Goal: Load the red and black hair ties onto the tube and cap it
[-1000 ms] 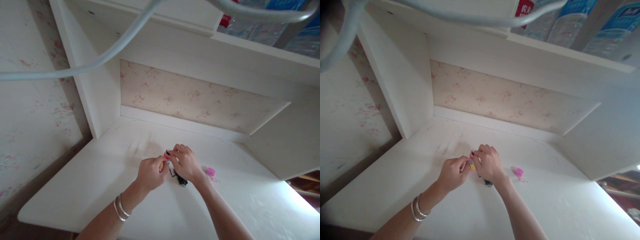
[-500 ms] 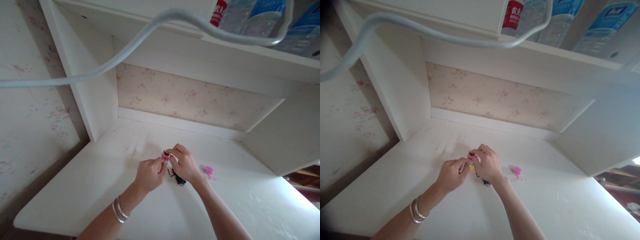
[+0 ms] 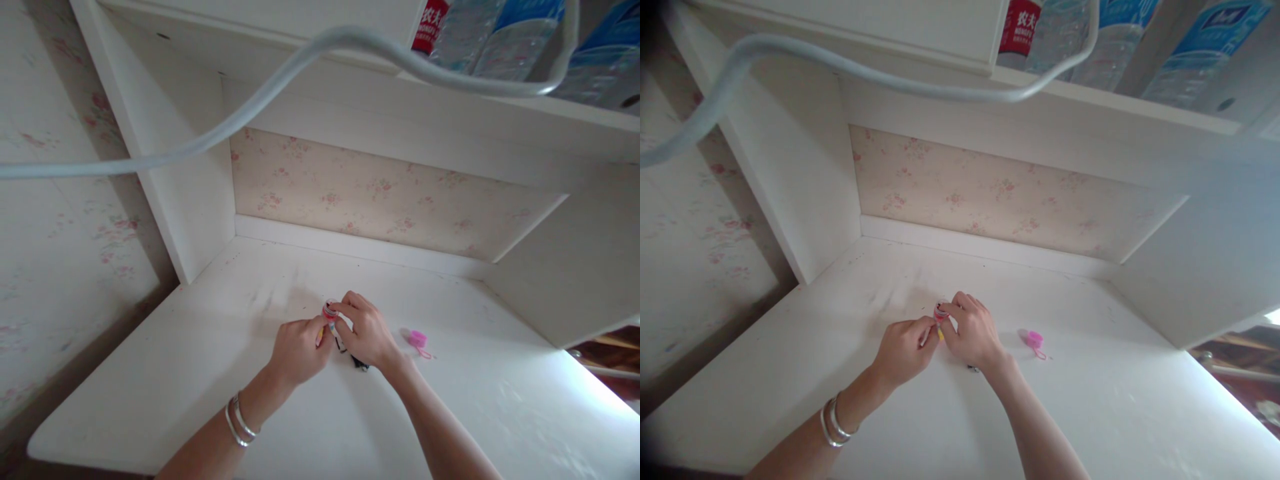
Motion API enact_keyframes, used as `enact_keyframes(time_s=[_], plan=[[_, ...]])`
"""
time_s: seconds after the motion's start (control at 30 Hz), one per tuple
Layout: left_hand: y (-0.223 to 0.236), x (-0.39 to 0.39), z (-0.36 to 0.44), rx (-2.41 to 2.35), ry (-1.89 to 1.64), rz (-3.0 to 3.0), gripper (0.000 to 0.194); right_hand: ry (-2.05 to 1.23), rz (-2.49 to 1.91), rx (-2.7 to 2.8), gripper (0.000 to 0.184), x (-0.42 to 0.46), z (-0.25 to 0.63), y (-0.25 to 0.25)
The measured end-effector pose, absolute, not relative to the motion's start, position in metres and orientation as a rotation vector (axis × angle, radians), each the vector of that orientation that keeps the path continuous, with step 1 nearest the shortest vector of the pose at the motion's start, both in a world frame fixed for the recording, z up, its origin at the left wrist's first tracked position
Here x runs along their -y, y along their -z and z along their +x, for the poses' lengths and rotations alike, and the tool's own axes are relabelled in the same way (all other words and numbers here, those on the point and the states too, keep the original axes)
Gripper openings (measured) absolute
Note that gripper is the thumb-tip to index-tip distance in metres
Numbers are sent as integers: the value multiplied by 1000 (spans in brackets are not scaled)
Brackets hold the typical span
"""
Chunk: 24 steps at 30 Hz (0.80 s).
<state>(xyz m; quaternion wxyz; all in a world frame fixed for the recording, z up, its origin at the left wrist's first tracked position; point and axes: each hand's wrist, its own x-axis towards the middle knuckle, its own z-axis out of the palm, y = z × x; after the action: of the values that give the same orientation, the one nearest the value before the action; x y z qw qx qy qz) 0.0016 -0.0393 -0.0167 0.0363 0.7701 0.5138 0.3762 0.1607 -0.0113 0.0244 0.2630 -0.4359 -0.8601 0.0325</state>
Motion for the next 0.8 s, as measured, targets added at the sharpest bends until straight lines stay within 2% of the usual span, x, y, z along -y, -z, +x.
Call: enact_keyframes(time_s=[0.5,0.67,0.8], plan=[[20,40,7,-1565,-1003,2482,20,-220,-1096,2083,27,16,174,-19],[20,43,12,-1513,-807,2521,25,-310,-1223,1731,23,26,196,6],[27,46,20,-1440,-696,2495,20,-372,-1321,1640,23,35,218,38]])
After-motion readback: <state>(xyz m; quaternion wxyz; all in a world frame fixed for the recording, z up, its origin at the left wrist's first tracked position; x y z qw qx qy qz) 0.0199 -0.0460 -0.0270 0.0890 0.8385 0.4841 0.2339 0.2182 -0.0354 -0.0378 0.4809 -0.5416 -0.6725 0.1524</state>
